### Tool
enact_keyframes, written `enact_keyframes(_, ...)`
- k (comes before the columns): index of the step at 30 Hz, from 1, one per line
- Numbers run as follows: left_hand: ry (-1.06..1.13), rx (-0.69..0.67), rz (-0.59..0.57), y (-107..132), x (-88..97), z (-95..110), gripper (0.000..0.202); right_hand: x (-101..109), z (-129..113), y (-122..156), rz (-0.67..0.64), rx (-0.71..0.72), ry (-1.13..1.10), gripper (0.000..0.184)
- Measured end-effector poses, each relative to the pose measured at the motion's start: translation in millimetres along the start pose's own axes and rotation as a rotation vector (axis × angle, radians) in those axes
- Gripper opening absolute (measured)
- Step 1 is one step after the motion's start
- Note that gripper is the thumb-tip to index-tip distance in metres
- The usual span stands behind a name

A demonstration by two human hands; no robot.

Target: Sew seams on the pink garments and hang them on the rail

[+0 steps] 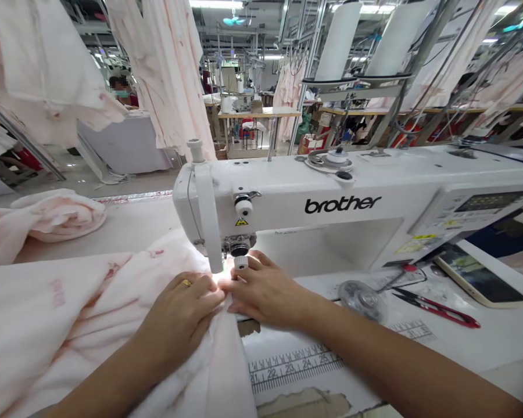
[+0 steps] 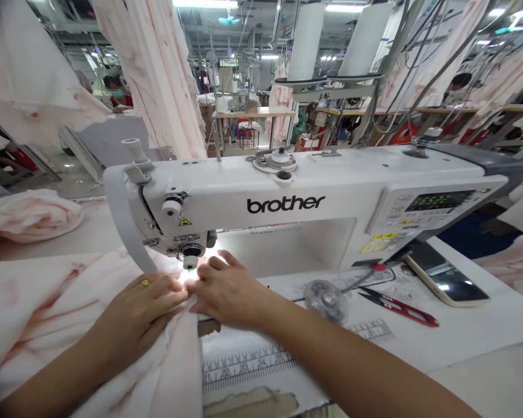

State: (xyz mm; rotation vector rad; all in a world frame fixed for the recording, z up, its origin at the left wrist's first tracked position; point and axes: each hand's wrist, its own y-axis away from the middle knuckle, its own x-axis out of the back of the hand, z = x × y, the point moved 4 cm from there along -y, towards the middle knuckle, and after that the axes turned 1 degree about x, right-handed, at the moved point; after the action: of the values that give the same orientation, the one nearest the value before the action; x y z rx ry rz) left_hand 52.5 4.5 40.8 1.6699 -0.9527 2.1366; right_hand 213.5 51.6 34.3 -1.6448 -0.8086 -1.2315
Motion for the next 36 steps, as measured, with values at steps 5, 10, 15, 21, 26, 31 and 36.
enact_keyframes(5, -0.025, 0.007, 0.007, 0, 1.1, 3, 0.027, 2, 0, 0, -0.004, -0.025, -0.014, 0.024)
enact_keyframes(10, -0.084, -0.014, 0.070, 6, -3.4, 2, 0.030, 4, -2, 3, -0.016, -0.073, -0.067, 0.022)
enact_keyframes(15, -0.152, 0.022, 0.013, -1, -8.5, -7, 0.035, 3, 0, 4, -0.032, -0.199, -0.106, 0.025)
enact_keyframes(21, -0.116, 0.058, -0.039, -8, -8.2, -17, 0.034, 0, 5, 5, -0.003, -0.213, -0.102, 0.032)
enact_keyframes(26, -0.068, 0.091, -0.057, -6, -8.8, -19, 0.034, 0, 11, 1, 0.107, -0.157, -0.051, 0.026)
enact_keyframes(31, 0.008, 0.127, -0.177, -8, -6.9, -23, 0.032, 18, 2, 4, 0.117, -0.190, -0.079, 0.026)
enact_keyframes(36, -0.077, 0.178, -0.113, 22, 18.4, -3, 0.050, 44, -55, 62, 0.206, -0.281, -0.440, 0.026)
